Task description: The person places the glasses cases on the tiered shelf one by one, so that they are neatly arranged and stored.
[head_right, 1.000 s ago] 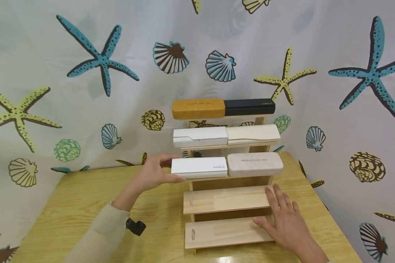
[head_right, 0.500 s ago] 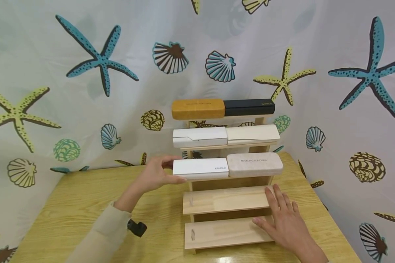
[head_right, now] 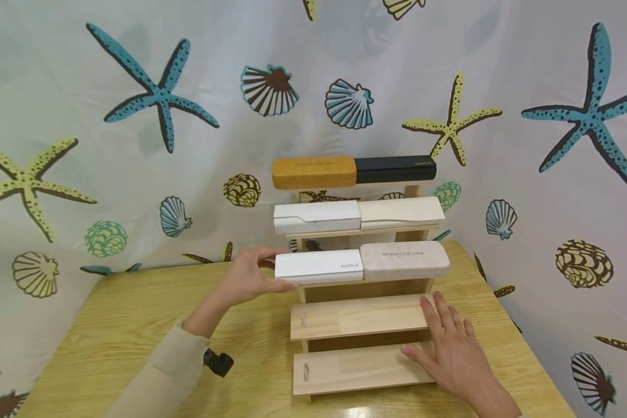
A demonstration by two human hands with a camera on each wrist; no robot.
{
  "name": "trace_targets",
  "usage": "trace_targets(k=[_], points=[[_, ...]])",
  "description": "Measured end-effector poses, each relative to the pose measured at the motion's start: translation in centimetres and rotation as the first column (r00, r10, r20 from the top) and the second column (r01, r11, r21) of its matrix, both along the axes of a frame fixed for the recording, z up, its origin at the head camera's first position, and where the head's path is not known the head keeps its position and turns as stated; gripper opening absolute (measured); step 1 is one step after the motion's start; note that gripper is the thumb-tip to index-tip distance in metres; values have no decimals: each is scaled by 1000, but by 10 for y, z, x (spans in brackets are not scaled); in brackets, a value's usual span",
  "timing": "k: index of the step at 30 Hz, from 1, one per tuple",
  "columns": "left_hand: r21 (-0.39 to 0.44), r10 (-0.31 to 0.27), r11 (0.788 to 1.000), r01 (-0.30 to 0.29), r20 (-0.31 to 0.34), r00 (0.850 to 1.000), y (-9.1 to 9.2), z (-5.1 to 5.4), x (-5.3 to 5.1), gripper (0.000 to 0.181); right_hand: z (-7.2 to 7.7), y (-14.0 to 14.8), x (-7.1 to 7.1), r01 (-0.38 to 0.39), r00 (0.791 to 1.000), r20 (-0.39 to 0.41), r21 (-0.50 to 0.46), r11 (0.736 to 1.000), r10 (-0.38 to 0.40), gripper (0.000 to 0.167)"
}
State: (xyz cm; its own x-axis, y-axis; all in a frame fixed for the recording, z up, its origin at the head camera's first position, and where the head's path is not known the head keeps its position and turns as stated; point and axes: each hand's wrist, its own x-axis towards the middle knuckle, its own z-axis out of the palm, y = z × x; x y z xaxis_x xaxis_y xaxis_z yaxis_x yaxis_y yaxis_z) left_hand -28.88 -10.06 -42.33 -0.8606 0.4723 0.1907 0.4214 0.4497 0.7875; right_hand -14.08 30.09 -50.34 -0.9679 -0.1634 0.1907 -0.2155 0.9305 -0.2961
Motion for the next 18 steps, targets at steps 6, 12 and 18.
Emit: trace_targets(k=[6, 12, 18], points=[[-4, 8, 1000, -8, 8, 1000, 1, -3, 0, 74, 0, 0, 0, -2, 1000, 5, 0, 1000, 2, 98], [-3, -5, 1000, 5, -11, 1000, 2, -6, -2, 73, 0, 0, 1, 0, 1000, 8, -3, 1000, 0, 98], [24, -13, 1000, 13, 8, 1000, 3, -7, -2, 73, 1, 0, 1, -1, 1000, -1, 1, 1000, 1, 99]])
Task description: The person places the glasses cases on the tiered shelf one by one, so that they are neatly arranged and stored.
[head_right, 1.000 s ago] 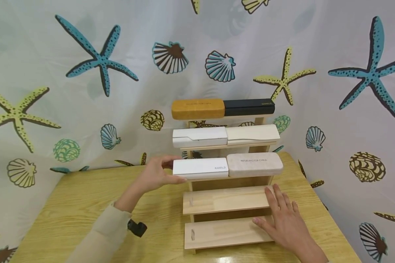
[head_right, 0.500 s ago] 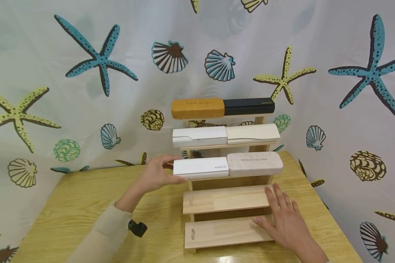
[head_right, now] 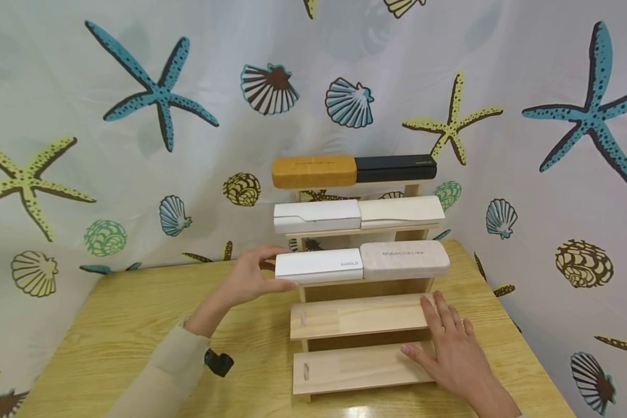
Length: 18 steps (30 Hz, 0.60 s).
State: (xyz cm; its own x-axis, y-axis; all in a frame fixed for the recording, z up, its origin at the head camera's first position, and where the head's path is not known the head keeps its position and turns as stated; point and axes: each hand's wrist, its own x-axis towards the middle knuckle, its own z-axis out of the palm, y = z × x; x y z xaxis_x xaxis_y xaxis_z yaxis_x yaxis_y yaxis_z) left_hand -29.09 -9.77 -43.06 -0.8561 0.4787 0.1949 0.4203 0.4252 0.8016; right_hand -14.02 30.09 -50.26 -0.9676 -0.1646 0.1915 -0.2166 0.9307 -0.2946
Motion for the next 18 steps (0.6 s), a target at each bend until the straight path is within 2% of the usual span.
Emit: trace_targets(k=[6, 9, 14, 18], points=[[2, -9, 1000, 9, 11, 1000, -3, 0, 0, 74, 2, -3, -1, -1, 1000, 2, 16, 1000, 1, 98], [-2, -9, 1000, 9, 7, 1000, -5, 1, 1, 76, 8, -5, -3, -4, 1000, 9, 54, 999, 4, 96], [16, -21, 1000, 22, -12, 1000, -8, 0, 1, 85, 30, -5, -7, 0, 998, 65, 92, 996, -6, 88], [47, -24, 999, 25, -17, 1000, -19, 5, 3, 80, 56, -3, -7, 8, 995, 100, 36, 999, -12, 78]])
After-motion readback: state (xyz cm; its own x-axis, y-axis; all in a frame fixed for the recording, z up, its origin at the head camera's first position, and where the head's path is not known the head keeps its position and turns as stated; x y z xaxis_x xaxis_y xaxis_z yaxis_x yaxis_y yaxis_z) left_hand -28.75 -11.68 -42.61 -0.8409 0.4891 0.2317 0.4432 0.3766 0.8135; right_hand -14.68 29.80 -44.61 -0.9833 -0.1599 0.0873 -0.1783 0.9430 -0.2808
